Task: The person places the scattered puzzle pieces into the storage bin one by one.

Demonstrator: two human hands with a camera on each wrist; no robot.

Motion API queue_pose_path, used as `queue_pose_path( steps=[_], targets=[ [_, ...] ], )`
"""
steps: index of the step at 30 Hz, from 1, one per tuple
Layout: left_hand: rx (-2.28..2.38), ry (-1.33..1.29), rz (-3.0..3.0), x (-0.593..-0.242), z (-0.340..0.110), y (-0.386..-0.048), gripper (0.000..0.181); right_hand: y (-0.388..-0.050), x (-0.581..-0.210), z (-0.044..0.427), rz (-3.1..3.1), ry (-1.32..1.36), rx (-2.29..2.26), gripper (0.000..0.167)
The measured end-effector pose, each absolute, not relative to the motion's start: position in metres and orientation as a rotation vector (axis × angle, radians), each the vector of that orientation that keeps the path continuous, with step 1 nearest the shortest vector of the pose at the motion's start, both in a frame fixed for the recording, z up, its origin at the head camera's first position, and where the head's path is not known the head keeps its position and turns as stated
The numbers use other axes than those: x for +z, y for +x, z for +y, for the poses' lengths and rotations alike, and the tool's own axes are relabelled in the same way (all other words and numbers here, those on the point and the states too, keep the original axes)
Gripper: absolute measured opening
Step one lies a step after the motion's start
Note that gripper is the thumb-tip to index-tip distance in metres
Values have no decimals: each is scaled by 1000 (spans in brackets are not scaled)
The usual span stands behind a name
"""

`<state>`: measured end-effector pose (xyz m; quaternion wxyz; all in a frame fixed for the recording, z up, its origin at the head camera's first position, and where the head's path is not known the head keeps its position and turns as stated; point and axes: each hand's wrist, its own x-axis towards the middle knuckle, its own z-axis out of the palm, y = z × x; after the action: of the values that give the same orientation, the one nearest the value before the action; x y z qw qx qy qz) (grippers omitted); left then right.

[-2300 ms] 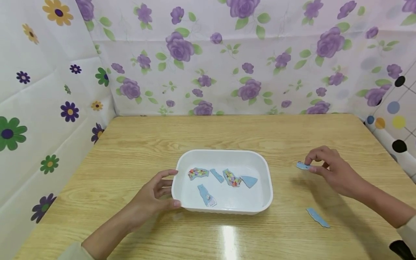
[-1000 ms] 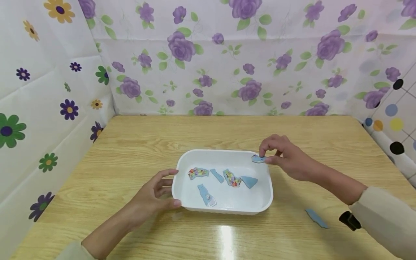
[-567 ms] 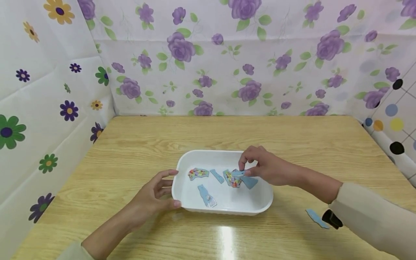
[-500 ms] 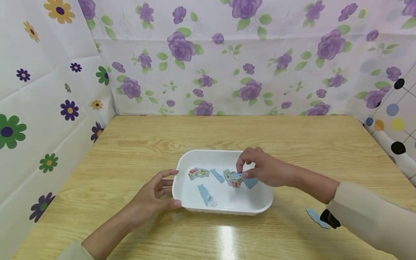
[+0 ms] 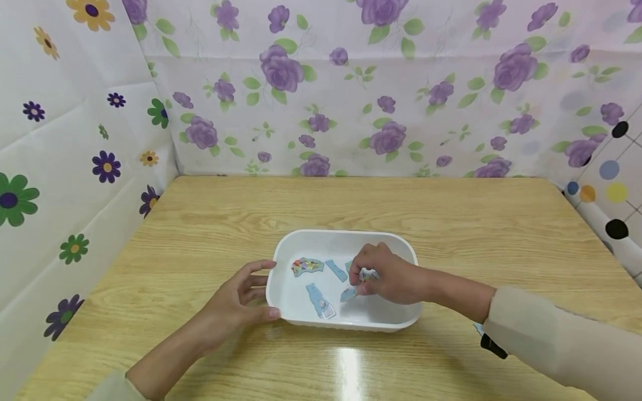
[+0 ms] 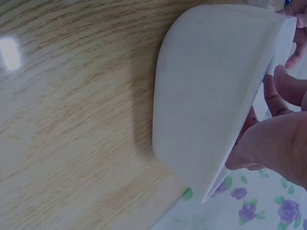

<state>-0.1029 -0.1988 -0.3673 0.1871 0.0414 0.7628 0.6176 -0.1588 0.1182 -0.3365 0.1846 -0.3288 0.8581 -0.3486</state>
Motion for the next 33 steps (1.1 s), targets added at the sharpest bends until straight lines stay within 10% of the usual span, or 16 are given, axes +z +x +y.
queue_pose_path(
  steps=[33],
  targets=[
    [1729,125,2152,-367,-199,-102,81,-150,-320,183,2518,-738,-1126,27]
  ],
)
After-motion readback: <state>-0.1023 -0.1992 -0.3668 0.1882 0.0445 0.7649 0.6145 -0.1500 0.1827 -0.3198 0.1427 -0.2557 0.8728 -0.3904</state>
